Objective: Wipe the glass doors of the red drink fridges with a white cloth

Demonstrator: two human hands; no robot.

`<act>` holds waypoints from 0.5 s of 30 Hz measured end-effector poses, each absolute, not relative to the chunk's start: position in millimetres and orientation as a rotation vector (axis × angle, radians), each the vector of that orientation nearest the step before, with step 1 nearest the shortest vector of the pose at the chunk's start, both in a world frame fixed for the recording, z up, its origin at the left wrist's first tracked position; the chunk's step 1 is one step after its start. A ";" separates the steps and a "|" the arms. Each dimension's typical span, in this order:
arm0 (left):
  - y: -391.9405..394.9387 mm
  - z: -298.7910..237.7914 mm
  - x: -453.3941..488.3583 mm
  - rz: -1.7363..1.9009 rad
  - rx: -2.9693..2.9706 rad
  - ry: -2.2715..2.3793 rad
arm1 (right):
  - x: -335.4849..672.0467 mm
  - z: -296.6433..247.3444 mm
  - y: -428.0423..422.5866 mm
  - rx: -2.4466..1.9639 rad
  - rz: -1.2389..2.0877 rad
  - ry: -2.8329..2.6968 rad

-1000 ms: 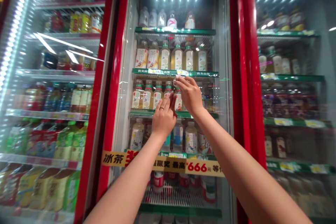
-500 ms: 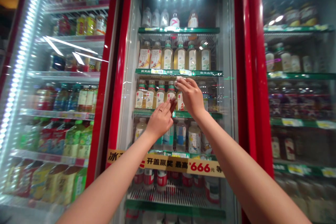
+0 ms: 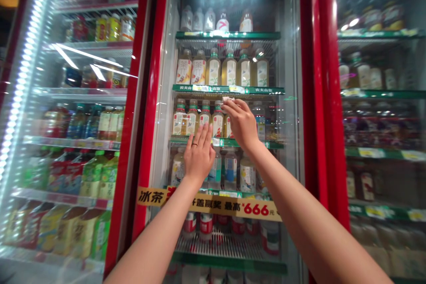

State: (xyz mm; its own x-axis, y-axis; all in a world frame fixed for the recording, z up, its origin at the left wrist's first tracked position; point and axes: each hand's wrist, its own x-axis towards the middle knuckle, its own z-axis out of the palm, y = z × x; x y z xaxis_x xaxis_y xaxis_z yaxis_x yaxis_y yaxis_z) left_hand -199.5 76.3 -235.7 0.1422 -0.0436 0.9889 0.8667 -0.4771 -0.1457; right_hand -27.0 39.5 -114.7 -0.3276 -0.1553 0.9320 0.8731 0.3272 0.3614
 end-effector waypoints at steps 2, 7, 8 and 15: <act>75.1 -238.1 -199.0 -1.452 -1.639 -0.812 | -22.1 -125.8 36.6 -0.654 -1.237 -1.625; 70.1 -253.9 -201.6 -1.438 -1.691 -0.827 | 0.1 -138.7 29.0 -0.673 -1.273 -1.629; 69.3 -257.6 -202.6 -1.429 -1.704 -0.830 | 0.2 -135.2 29.9 -0.681 -1.267 -1.601; 69.4 -268.6 -207.3 -1.355 -1.725 -0.837 | -33.3 -105.9 46.1 -0.657 -1.212 -1.488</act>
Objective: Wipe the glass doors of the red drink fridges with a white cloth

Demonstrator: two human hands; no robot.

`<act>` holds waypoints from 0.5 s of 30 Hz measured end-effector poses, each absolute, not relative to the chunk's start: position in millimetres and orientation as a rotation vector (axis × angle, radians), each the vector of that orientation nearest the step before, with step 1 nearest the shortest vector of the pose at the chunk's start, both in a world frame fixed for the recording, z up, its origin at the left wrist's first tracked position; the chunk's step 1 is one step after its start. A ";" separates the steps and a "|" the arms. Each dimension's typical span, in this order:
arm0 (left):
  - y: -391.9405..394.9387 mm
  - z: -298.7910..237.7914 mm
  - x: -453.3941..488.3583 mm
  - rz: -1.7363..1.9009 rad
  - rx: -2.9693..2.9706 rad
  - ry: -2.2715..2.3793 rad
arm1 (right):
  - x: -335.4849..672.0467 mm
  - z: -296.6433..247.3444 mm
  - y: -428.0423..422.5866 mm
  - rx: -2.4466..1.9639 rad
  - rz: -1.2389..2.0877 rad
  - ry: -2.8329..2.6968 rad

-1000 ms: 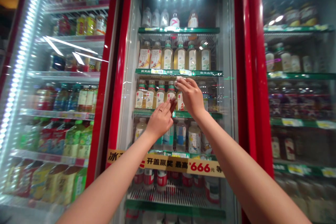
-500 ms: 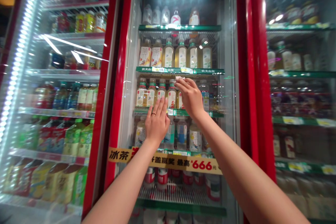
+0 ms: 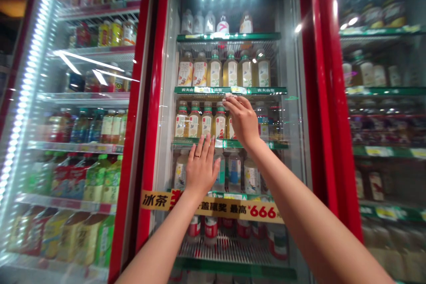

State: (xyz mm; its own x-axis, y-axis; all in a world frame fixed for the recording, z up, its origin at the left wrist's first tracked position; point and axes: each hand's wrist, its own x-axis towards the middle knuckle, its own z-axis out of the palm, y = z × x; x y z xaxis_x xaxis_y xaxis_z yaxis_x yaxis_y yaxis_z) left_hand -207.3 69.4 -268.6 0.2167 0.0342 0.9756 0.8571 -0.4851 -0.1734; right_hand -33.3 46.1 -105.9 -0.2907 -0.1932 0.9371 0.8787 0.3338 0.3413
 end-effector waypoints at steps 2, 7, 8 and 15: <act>70.1 -268.3 -207.4 -1.358 -1.721 -0.828 | -34.8 -110.9 45.7 -0.646 -1.228 -1.548; 69.8 -268.0 -206.9 -1.377 -1.711 -0.806 | -16.6 -124.3 36.9 -0.642 -1.257 -1.626; 69.5 -268.1 -206.8 -1.377 -1.715 -0.806 | -14.5 -122.8 36.3 -0.650 -1.256 -1.611; 69.9 -269.7 -206.9 -1.323 -1.713 -0.856 | -42.1 -99.7 47.5 -0.648 -1.204 -1.498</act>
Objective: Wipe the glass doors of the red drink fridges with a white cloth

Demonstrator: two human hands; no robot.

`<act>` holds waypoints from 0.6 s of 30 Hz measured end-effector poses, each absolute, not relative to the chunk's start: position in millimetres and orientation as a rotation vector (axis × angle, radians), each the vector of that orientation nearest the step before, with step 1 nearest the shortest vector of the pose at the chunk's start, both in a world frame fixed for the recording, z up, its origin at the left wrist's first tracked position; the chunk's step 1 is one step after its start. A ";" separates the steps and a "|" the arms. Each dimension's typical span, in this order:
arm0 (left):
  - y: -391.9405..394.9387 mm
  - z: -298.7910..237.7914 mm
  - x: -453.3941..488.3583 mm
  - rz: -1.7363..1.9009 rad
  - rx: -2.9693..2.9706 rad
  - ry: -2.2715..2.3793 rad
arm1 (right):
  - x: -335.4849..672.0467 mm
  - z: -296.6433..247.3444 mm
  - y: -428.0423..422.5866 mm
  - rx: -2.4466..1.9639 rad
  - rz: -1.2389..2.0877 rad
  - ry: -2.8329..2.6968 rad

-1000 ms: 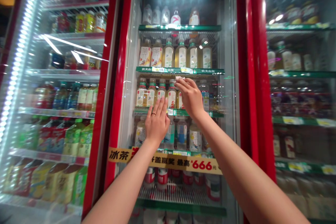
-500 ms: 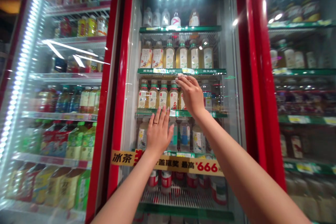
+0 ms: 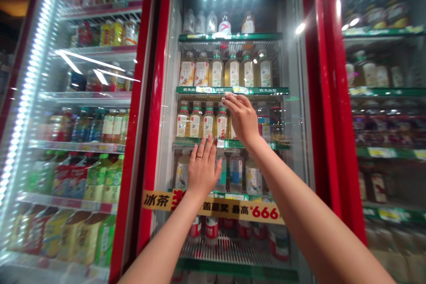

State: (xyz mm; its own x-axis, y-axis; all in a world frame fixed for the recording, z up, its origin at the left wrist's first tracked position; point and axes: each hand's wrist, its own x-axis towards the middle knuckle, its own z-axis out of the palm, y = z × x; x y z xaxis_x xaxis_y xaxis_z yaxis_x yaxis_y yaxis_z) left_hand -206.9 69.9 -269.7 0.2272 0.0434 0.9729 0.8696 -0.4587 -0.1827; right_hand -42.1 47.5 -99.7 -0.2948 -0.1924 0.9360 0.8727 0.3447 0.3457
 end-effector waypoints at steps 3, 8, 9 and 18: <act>69.8 -270.2 -207.0 -1.328 -1.736 -0.856 | -49.4 -106.6 46.6 -0.637 -1.213 -1.597; 68.8 -269.7 -206.6 -1.309 -1.744 -0.869 | -34.6 -118.6 37.2 -0.654 -1.262 -1.701; 68.4 -269.4 -206.5 -1.288 -1.745 -0.887 | -32.8 -117.2 37.0 -0.658 -1.266 -1.686; 60.7 -267.7 -209.7 -1.278 -1.733 -0.884 | -76.5 -97.7 54.4 -0.627 -1.214 -1.607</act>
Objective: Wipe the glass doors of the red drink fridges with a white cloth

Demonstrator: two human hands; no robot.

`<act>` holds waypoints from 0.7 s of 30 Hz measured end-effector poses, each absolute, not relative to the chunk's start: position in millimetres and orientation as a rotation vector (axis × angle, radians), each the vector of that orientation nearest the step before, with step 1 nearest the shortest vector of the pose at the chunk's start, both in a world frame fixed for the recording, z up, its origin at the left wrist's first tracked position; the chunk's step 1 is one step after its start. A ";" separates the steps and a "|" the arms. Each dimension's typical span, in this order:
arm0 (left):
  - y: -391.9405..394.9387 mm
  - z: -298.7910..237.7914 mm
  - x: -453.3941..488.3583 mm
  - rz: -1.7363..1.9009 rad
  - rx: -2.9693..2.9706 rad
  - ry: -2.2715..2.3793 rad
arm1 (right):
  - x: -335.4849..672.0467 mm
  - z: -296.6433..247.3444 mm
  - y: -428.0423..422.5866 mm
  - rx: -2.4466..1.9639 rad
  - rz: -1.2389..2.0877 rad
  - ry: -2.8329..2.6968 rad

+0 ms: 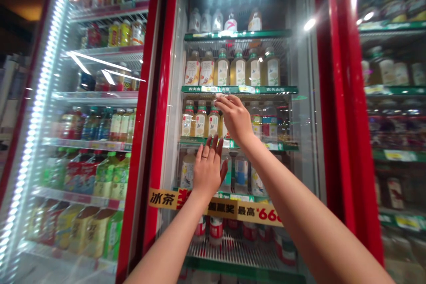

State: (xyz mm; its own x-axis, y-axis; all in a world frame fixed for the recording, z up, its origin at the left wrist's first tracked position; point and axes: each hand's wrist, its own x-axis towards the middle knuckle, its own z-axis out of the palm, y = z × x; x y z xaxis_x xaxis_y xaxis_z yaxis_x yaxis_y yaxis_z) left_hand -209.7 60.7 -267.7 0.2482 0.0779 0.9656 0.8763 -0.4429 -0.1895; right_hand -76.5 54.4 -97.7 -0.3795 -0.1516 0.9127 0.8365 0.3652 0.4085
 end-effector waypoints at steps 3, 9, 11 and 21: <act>59.9 -267.9 -210.2 -1.275 -1.748 -0.882 | -78.2 -109.0 50.7 -0.616 -1.232 -1.685; 59.4 -267.3 -209.7 -1.302 -1.754 -0.876 | -58.5 -113.1 40.6 -0.650 -1.292 -1.773; 58.9 -267.1 -209.7 -1.297 -1.741 -0.873 | -60.4 -104.9 43.1 -0.659 -1.282 -1.720; 58.1 -268.4 -210.7 -1.264 -1.747 -0.907 | -84.9 -99.8 51.4 -0.631 -1.239 -1.744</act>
State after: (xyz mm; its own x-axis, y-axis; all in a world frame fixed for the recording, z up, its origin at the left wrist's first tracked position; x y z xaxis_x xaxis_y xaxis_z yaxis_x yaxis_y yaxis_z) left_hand -210.7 58.1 -268.4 0.2500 0.1028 0.9628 0.8792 -0.4406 -0.1812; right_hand -84.9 51.4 -99.8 -0.4838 -0.0827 0.8713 0.7957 0.3730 0.4772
